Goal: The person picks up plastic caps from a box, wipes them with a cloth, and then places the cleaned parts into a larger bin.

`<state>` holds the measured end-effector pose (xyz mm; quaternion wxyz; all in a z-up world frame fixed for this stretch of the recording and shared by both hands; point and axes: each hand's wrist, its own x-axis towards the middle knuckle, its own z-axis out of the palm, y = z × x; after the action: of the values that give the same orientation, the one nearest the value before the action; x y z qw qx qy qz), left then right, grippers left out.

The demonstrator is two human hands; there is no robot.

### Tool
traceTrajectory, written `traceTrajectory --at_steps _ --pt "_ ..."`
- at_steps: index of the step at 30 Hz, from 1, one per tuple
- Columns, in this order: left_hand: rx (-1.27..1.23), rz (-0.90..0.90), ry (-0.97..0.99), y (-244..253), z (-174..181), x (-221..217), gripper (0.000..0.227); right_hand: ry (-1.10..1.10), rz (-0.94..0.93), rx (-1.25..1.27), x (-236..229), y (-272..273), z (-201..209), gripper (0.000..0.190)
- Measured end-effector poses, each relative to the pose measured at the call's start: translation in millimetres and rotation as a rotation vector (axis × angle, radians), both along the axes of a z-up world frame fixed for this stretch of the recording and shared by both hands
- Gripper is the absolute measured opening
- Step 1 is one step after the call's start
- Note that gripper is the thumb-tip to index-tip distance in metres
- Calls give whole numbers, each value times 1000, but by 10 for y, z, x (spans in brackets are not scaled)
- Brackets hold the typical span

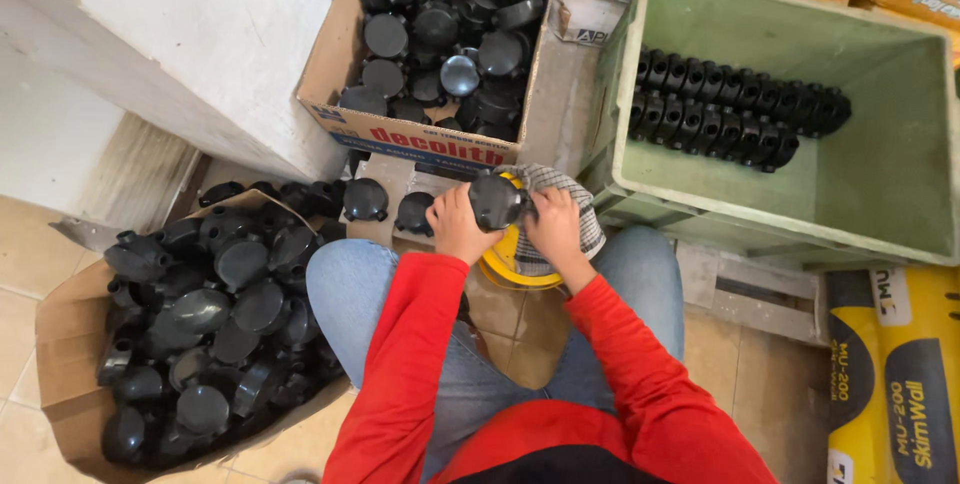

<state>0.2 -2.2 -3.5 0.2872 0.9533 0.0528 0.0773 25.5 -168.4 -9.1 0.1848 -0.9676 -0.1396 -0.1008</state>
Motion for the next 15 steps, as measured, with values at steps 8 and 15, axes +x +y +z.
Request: traceTrajectory --at_steps 8,15 --pt "-34 -68 12 -128 31 0 87 -233 165 459 -90 -149 22 16" --pt "57 -50 -35 -161 -177 24 86 56 315 2 -167 143 286 53"
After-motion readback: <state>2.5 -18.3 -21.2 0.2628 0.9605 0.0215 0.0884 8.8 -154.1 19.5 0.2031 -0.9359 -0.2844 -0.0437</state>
